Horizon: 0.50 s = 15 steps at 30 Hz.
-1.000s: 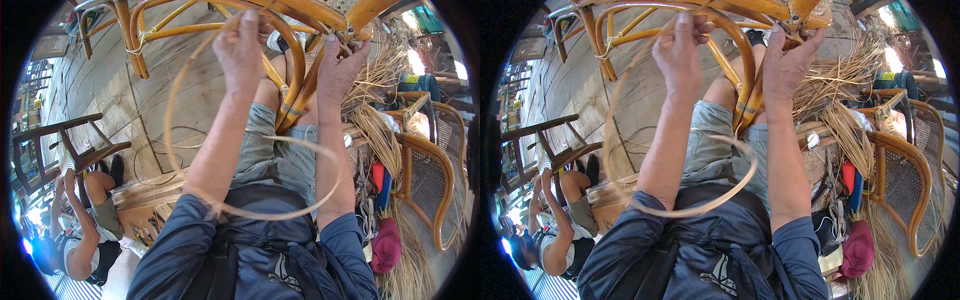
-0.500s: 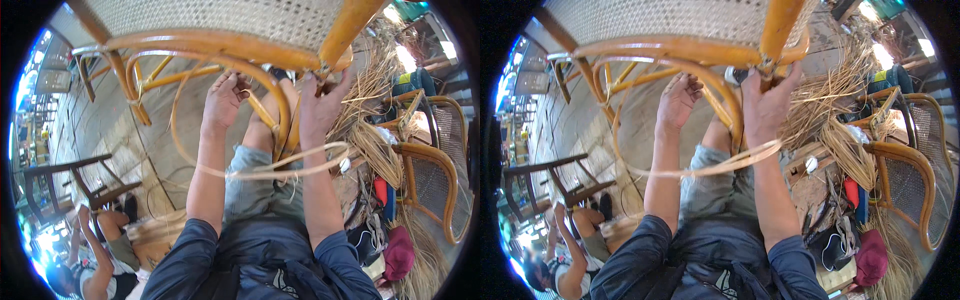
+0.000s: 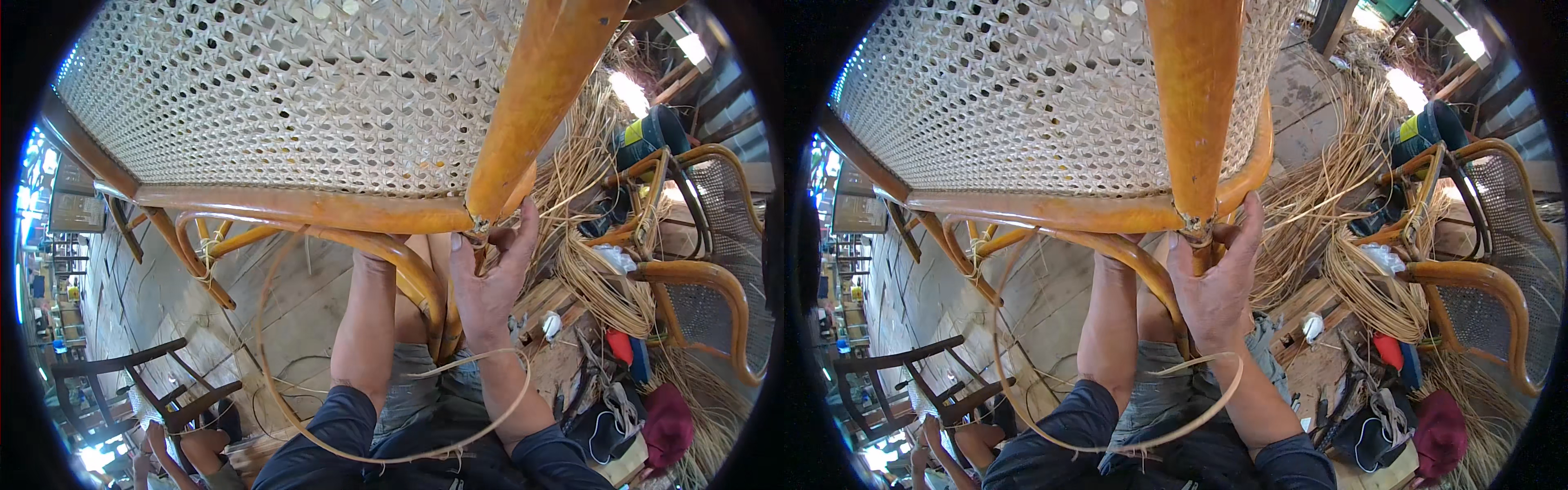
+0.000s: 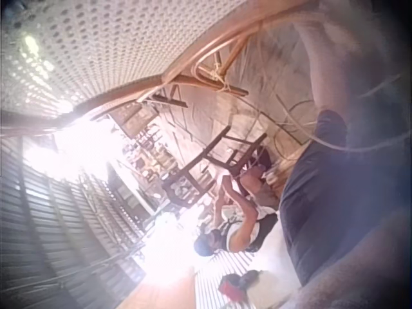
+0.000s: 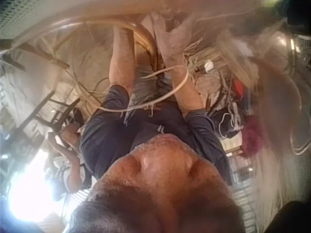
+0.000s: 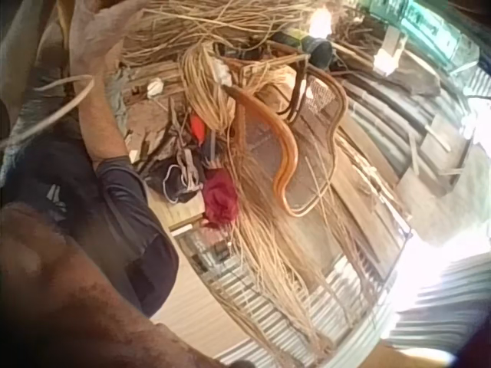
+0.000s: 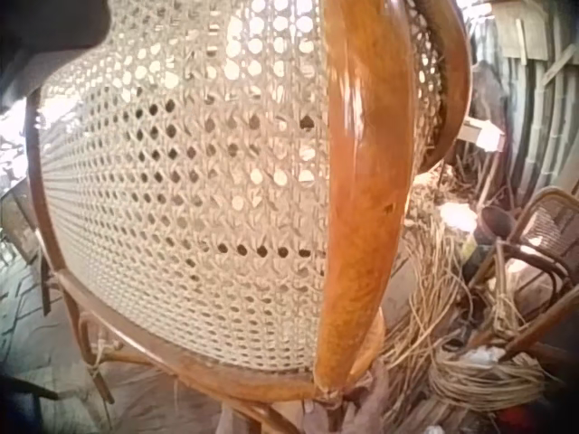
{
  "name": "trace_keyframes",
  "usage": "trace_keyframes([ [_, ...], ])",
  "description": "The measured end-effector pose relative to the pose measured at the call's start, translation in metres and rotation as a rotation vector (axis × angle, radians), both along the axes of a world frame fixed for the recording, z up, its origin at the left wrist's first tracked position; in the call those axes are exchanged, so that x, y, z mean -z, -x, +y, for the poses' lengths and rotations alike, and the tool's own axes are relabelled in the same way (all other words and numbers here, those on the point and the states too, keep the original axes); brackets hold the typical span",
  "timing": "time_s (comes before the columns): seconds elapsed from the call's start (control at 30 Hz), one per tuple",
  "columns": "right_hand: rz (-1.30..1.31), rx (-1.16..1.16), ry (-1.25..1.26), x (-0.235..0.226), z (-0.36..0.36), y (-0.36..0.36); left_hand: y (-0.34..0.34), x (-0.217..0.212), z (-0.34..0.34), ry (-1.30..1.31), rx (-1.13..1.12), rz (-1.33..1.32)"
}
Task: Repairing a rattan chair frame by weaving strips around structural joints and securing them.
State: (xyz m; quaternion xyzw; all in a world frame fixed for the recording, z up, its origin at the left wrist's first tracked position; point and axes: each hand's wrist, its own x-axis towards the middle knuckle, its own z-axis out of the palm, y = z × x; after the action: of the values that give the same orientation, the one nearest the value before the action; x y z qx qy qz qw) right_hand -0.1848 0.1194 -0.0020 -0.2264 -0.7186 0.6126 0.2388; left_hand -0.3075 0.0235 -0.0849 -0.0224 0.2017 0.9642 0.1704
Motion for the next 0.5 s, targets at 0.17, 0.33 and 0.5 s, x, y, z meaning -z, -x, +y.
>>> trace_keyframes([
  [0.17, 0.017, -0.033, 0.023, -0.001, -0.001, 0.000, -0.003, 0.010, 0.001, 0.064, -0.002, 0.013],
  [0.33, 0.040, -0.027, 0.032, 0.004, 0.002, 0.000, -0.009, 0.022, 0.009, 0.122, -0.017, 0.022],
  [0.5, 0.008, -0.044, 0.012, 0.001, 0.001, -0.003, 0.000, 0.037, 0.016, 0.168, -0.036, 0.010],
])
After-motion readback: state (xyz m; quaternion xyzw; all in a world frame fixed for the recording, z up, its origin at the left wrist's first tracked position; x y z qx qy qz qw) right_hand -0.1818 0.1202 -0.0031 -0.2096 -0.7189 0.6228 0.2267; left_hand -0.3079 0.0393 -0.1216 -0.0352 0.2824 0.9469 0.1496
